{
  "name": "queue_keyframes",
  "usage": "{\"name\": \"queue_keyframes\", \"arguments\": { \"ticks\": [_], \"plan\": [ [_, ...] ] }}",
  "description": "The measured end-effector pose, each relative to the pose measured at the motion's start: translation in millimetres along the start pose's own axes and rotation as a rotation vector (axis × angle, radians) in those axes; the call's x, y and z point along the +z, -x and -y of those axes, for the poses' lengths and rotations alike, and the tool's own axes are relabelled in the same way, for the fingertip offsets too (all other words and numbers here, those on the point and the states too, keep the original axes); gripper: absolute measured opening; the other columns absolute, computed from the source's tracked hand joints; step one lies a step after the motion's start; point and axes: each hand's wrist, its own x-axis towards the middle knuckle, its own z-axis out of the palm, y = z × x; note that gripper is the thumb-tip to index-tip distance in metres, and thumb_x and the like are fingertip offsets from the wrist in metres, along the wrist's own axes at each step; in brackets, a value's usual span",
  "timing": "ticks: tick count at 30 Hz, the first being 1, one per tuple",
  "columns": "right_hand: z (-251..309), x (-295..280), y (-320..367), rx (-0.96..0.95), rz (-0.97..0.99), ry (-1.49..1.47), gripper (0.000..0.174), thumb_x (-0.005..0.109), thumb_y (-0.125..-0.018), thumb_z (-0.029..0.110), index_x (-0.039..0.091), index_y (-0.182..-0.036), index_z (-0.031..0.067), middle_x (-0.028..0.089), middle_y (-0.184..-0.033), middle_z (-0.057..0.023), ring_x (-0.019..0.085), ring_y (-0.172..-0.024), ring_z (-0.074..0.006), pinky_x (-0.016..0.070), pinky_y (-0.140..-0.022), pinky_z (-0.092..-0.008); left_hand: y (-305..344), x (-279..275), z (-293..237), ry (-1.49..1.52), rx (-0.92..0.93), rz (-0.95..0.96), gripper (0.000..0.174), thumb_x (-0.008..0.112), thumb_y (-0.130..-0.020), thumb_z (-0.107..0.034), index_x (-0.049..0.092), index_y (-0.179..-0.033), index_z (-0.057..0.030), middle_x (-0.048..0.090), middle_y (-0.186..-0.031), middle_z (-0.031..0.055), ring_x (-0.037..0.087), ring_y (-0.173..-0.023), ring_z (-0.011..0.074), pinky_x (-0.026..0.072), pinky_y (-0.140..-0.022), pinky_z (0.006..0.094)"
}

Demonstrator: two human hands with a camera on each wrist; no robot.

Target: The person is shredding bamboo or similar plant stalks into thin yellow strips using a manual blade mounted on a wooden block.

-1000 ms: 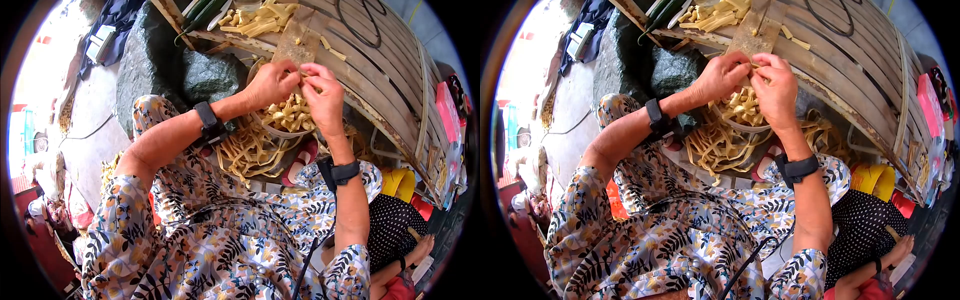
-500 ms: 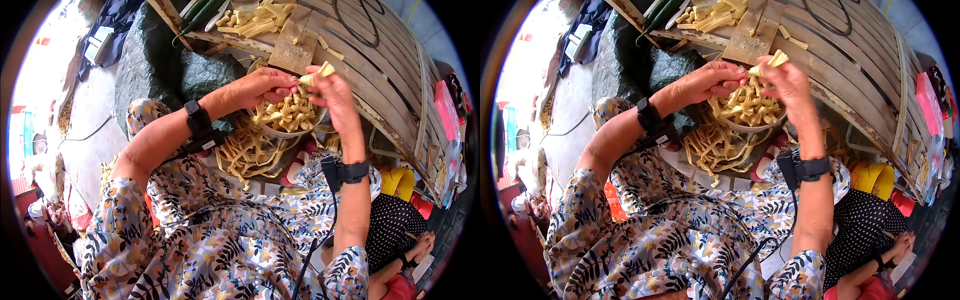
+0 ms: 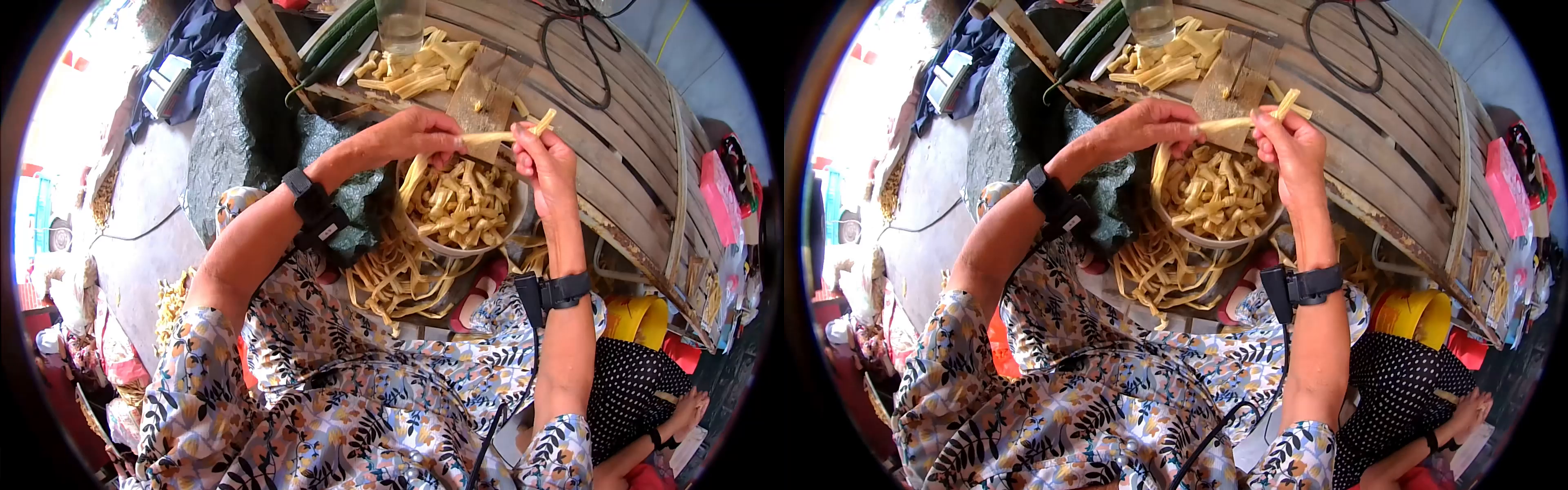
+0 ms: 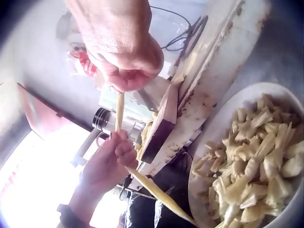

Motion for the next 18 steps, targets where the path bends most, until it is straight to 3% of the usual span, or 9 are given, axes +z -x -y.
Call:
{"name": "queue_keyframes", "arguments": {
  "ticks": [3, 7, 14, 17, 18],
  "plan": [
    [2, 5, -28, -0.096, -0.042, -0.068, 0.016, 0.064, -0.078, 0.008, 0.059, -0.089, -0.0026, 0.055, -0.068, -0.0036, 0.045, -0.052, -0.0053, 0.0360, -0.044, -0.0176, -22, -13, -7, -0.170, 0.072, -0.201, 0.020, 0.052, -0.087, -0.020, 0.060, -0.092, -0.0017, 0.051, -0.065, -0.0028, 0.042, -0.057, 0.0043, 0.0334, -0.050, 0.0191],
    [1, 15, -57, -0.201, -0.135, -0.143, 0.016, 0.065, -0.078, 0.009, 0.060, -0.088, -0.0031, 0.057, -0.070, -0.0049, 0.048, -0.053, -0.0067, 0.0395, -0.045, -0.0192, -54, -24, -17, -0.074, 0.134, -0.462, 0.019, 0.054, -0.085, -0.019, 0.063, -0.084, -0.0015, 0.048, -0.062, -0.0045, 0.038, -0.055, 0.0039, 0.0305, -0.049, 0.0188],
    [-12, 12, -79, -0.194, -0.248, -0.127, 0.013, 0.065, -0.077, 0.008, 0.061, -0.083, -0.0021, 0.057, -0.067, -0.0050, 0.048, -0.052, -0.0074, 0.0409, -0.045, -0.0202, -80, -33, 3, -0.269, 0.168, -0.551, 0.018, 0.058, -0.082, -0.019, 0.064, -0.082, -0.0026, 0.051, -0.062, -0.0039, 0.042, -0.057, 0.0037, 0.0349, -0.050, 0.0196],
    [-27, 9, -82, -0.184, -0.265, 0.006, 0.011, 0.064, -0.076, 0.007, 0.061, -0.082, -0.0026, 0.057, -0.064, -0.0044, 0.048, -0.050, -0.0072, 0.0403, -0.044, -0.0199, -87, -38, 28, -0.463, 0.202, -0.601, 0.017, 0.058, -0.081, -0.018, 0.065, -0.080, -0.0028, 0.052, -0.063, -0.0034, 0.044, -0.058, 0.0044, 0.0370, -0.052, 0.0191],
    [-29, 5, -78, -0.148, -0.414, 0.179, 0.011, 0.062, -0.076, 0.007, 0.061, -0.081, -0.0033, 0.056, -0.062, -0.0038, 0.048, -0.049, -0.0067, 0.0394, -0.044, -0.0195, -85, -37, 28, -0.459, 0.185, -0.602, 0.016, 0.058, -0.082, -0.018, 0.064, -0.081, -0.0028, 0.053, -0.064, -0.0032, 0.045, -0.059, 0.0046, 0.0370, -0.052, 0.0192]
  ]
}}
